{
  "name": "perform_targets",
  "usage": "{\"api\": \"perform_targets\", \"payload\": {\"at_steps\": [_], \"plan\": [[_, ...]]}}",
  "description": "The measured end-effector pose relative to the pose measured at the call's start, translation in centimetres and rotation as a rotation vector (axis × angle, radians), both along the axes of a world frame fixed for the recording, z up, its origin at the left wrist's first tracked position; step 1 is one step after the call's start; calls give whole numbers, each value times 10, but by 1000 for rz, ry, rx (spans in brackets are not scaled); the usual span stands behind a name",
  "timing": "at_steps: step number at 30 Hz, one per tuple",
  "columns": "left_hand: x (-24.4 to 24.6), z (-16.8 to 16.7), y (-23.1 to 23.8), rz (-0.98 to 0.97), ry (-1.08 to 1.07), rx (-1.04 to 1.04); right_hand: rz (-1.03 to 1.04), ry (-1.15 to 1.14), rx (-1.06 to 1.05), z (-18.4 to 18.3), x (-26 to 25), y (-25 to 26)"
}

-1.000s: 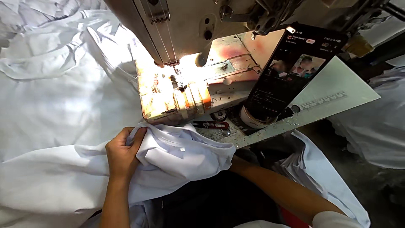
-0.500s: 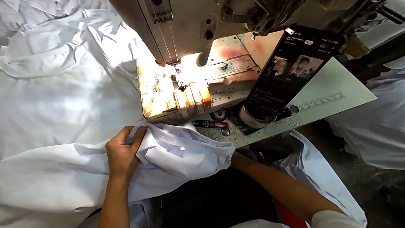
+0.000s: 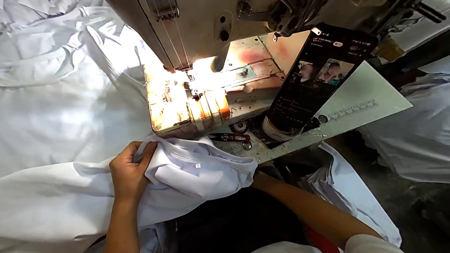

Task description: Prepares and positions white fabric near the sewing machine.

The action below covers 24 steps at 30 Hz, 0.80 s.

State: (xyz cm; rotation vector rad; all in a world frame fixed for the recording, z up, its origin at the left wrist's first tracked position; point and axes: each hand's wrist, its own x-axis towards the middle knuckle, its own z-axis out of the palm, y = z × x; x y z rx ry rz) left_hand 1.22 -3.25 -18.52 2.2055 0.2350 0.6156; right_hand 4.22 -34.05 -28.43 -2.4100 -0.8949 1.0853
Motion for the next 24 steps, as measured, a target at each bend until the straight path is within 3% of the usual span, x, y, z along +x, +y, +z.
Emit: {"api": "perform_targets", "payload": {"at_steps": [5, 11, 21, 24], "plan": [[0, 2, -2, 1, -3, -5, -123, 97, -63, 0, -3, 8], [0, 2, -3, -11, -14, -4, -115, 90, -72, -9, -1, 8], [0, 3, -3, -5, 2, 20, -54, 57, -53, 12, -3, 5], [-1, 3, -2, 3, 4, 37, -194, 146, -115, 16, 1, 9]]}}
